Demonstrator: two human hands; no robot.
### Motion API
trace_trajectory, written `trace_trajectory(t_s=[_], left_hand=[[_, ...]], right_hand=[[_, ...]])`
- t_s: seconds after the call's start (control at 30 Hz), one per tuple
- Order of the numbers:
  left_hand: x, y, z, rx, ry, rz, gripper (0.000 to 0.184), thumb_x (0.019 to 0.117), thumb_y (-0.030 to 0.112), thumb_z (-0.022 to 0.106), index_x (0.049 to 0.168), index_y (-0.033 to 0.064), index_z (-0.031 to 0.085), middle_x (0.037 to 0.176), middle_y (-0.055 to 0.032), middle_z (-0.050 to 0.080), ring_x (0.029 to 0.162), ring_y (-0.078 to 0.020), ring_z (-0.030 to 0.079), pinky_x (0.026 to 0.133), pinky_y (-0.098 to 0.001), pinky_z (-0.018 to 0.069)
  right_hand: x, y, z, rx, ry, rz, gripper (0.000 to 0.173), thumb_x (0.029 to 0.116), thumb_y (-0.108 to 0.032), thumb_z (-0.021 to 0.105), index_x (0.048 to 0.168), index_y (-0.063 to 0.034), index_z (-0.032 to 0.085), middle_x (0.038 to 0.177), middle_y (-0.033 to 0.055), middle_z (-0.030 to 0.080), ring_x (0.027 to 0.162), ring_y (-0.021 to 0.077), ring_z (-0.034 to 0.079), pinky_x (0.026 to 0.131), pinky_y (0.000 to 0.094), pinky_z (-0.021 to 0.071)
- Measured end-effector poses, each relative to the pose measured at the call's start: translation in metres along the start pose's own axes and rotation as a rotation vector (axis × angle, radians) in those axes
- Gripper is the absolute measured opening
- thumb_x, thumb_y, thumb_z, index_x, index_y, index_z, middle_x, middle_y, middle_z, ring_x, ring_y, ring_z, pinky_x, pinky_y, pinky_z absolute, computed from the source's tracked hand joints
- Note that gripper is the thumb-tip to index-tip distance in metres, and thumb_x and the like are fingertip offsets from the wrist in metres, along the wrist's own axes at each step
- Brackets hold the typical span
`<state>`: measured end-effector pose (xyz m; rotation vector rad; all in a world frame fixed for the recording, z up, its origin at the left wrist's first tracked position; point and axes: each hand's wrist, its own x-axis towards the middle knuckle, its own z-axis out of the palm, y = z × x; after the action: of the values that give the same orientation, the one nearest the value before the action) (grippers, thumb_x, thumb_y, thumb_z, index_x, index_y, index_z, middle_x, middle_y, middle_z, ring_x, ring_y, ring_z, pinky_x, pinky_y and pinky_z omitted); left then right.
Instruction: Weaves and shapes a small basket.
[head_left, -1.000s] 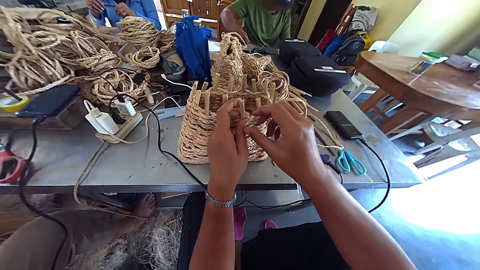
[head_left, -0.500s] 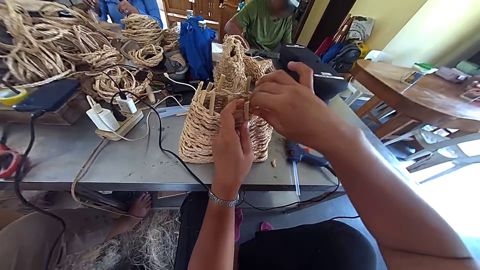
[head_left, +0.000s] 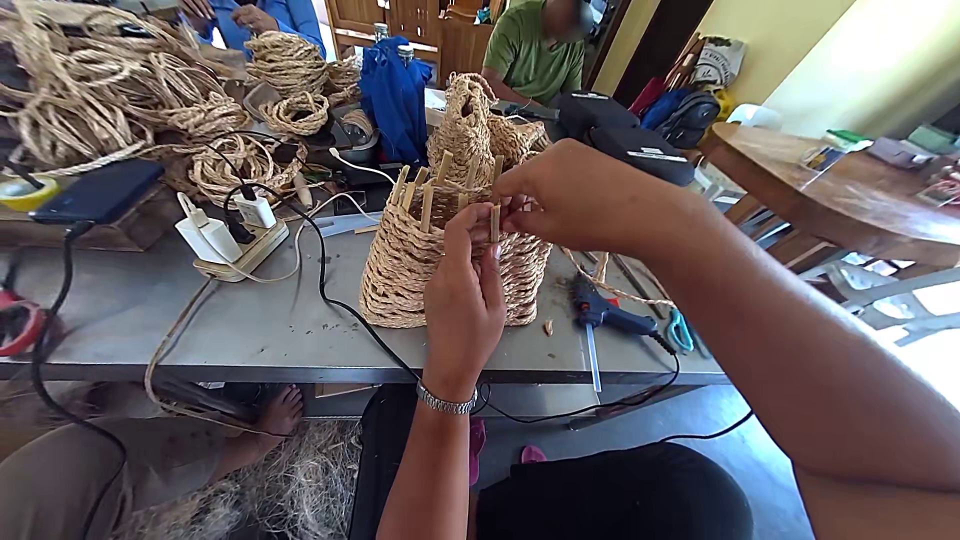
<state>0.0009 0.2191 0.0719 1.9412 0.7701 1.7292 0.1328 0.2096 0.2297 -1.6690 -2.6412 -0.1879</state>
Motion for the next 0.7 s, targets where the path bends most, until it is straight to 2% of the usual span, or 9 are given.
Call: trace_trajectory(t_s=[0.1,0.17,0.27,0.37,0.43,0.53,0.7], left_hand=[[0.000,0.000,0.000,-0.005,-0.008,-0.005,0.040,0.1058,0.012,0.051,0.145,0.0085,0.046,0.127,-0.0054,0.065,0.099,-0.0113,0.069,0.075,-0.0300,0.0613],[0.000,0.000,0.000,-0.006,-0.005,-0.004,0.040,0.1059,0.013,0.051,0.145,0.0085,0.046,0.128,-0.0052,0.065,0.101,-0.0113,0.070,0.076,-0.0302,0.0615],[0.000,0.001,0.001,-0.008,0.005,-0.005,0.039,0.1061,0.014,0.051,0.145,0.0092,0.047,0.128,-0.0053,0.065,0.102,-0.0117,0.069,0.077,-0.0308,0.0615],[-0.001,0.001,0.000,-0.018,0.004,-0.009,0.040,0.1062,0.013,0.051,0.145,0.0094,0.046,0.129,-0.0057,0.065,0.101,-0.0118,0.069,0.077,-0.0304,0.0616],[0.000,0.001,0.001,-0.019,0.006,-0.012,0.040,0.1060,0.013,0.052,0.145,0.0091,0.046,0.129,-0.0056,0.065,0.098,-0.0114,0.070,0.075,-0.0299,0.0613],[-0.001,0.000,0.001,-0.019,0.004,-0.008,0.040,0.1059,0.013,0.051,0.146,0.0094,0.046,0.130,-0.0052,0.064,0.101,-0.0110,0.069,0.076,-0.0297,0.0614],[-0.001,-0.001,0.001,0.005,0.012,-0.016,0.041,0.1055,0.012,0.052,0.146,0.0118,0.046,0.127,-0.0044,0.067,0.095,-0.0110,0.070,0.071,-0.0303,0.0613]], right_hand=[[-0.003,0.000,0.006,-0.057,0.065,-0.007,0.011,0.0957,-0.013,0.069,0.103,-0.0093,0.075,0.105,0.0106,0.068,0.101,0.0287,0.066,0.087,0.0514,0.0541],[-0.003,-0.001,0.009,-0.120,0.094,-0.022,0.010,0.0944,-0.013,0.069,0.101,-0.0100,0.076,0.103,0.0120,0.068,0.106,0.0330,0.063,0.088,0.0555,0.0497],[-0.002,-0.005,0.010,-0.207,0.087,-0.046,0.009,0.0953,-0.012,0.066,0.095,-0.0082,0.075,0.092,0.0112,0.069,0.096,0.0317,0.067,0.085,0.0563,0.0483],[0.001,-0.013,0.000,-0.181,-0.038,0.061,0.011,0.0976,-0.015,0.066,0.100,-0.0102,0.076,0.094,0.0100,0.071,0.097,0.0307,0.067,0.086,0.0588,0.0467],[0.006,-0.015,-0.004,-0.126,-0.096,0.126,0.009,0.0965,-0.014,0.067,0.101,-0.0104,0.073,0.094,0.0093,0.070,0.096,0.0306,0.067,0.082,0.0581,0.0492],[0.011,-0.017,-0.008,-0.098,-0.129,0.157,0.006,0.0944,-0.011,0.069,0.099,-0.0087,0.071,0.091,0.0087,0.069,0.092,0.0294,0.067,0.078,0.0542,0.0533],[0.007,-0.015,-0.006,-0.144,-0.167,0.127,0.015,0.0996,-0.018,0.062,0.096,-0.0092,0.074,0.092,0.0090,0.069,0.094,0.0295,0.067,0.080,0.0552,0.0522]])
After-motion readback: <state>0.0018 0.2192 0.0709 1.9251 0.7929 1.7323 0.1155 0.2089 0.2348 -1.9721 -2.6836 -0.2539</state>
